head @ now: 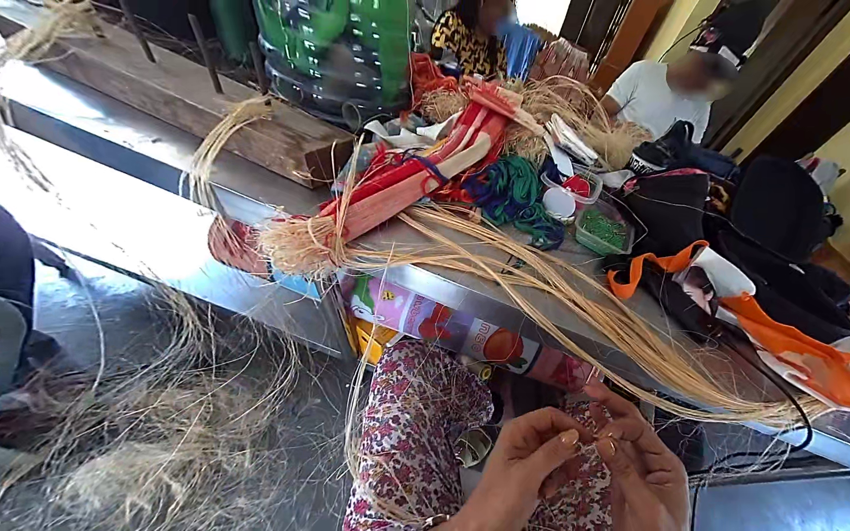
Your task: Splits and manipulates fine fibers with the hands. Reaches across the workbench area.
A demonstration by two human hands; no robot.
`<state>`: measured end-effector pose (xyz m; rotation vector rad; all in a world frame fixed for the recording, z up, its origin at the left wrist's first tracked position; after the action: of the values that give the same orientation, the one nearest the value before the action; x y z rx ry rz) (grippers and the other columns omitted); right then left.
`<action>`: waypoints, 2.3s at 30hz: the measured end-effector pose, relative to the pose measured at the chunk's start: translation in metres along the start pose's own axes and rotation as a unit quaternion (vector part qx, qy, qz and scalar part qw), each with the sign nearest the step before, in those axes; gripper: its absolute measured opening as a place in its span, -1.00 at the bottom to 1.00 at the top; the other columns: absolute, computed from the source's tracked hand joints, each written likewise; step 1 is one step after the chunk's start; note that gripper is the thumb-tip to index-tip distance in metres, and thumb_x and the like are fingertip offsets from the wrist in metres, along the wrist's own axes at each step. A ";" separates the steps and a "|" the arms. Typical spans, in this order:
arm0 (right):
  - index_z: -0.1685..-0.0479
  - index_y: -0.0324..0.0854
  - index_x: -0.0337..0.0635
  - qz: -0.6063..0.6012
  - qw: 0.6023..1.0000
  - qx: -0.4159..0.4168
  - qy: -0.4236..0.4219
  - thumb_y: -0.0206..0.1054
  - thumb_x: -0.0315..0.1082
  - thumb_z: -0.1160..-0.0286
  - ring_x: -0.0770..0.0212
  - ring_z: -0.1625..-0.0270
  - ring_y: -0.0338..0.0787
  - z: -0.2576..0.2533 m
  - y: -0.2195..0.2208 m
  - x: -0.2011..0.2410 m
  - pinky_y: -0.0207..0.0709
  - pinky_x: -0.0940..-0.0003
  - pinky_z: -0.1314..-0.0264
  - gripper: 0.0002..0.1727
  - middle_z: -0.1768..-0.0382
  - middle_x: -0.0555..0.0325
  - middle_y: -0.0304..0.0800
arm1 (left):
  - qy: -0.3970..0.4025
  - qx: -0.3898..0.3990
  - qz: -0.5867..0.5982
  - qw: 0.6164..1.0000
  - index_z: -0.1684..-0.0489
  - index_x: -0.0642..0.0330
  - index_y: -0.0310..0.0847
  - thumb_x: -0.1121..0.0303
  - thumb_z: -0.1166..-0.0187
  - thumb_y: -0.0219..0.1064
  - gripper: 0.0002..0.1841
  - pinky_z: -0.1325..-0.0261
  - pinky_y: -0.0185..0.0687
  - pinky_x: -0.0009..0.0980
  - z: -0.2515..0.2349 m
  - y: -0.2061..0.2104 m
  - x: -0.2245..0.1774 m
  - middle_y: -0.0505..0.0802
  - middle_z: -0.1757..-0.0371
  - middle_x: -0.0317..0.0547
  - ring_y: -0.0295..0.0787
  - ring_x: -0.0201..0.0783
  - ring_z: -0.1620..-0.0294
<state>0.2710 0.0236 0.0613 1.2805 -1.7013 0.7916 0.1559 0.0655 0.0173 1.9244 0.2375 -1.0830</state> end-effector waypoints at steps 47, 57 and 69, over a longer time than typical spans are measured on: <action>0.16 0.81 0.05 -0.017 0.994 0.068 0.081 0.41 -0.19 -0.55 0.55 0.13 0.84 0.007 0.000 -0.034 0.72 0.62 -0.03 -0.89 0.23 0.42 0.89 | 0.126 0.116 -0.332 0.928 0.22 0.33 0.85 0.42 -0.58 0.42 -0.85 0.11 0.53 -0.83 0.010 -0.024 -0.040 0.82 0.23 -0.20 0.66 -0.70 0.20; 0.28 0.82 -0.15 -0.188 0.931 0.087 0.299 0.35 -0.48 -0.51 0.41 0.34 0.89 0.023 0.036 -0.064 0.80 0.48 0.13 -0.87 0.41 0.21 0.91 | 0.043 0.031 -0.221 0.974 0.01 0.28 0.79 0.53 -0.43 0.49 -0.79 0.29 0.55 -0.79 0.004 -0.040 -0.026 0.85 0.34 -0.49 0.64 -0.75 0.40; 0.29 0.81 -0.11 -0.180 0.924 0.116 0.317 0.38 -0.45 -0.46 0.42 0.35 0.86 0.026 0.040 -0.072 0.76 0.49 0.12 -0.91 0.42 0.24 0.88 | 0.063 0.023 -0.242 0.968 0.22 0.28 0.88 0.47 -0.48 0.49 -0.91 0.14 0.62 -0.77 0.004 -0.047 -0.024 0.84 0.27 -0.38 0.70 -0.71 0.24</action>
<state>0.2352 0.0434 -0.0146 1.2580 -0.8458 1.0573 0.1139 0.0960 0.0065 2.0325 0.7925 -1.2824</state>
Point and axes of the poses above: each hand's wrist, its own z-axis away from the middle knuckle, its own y-axis out of the palm, x = y × z, the point moved 9 cm from there along -z, towards the middle knuckle
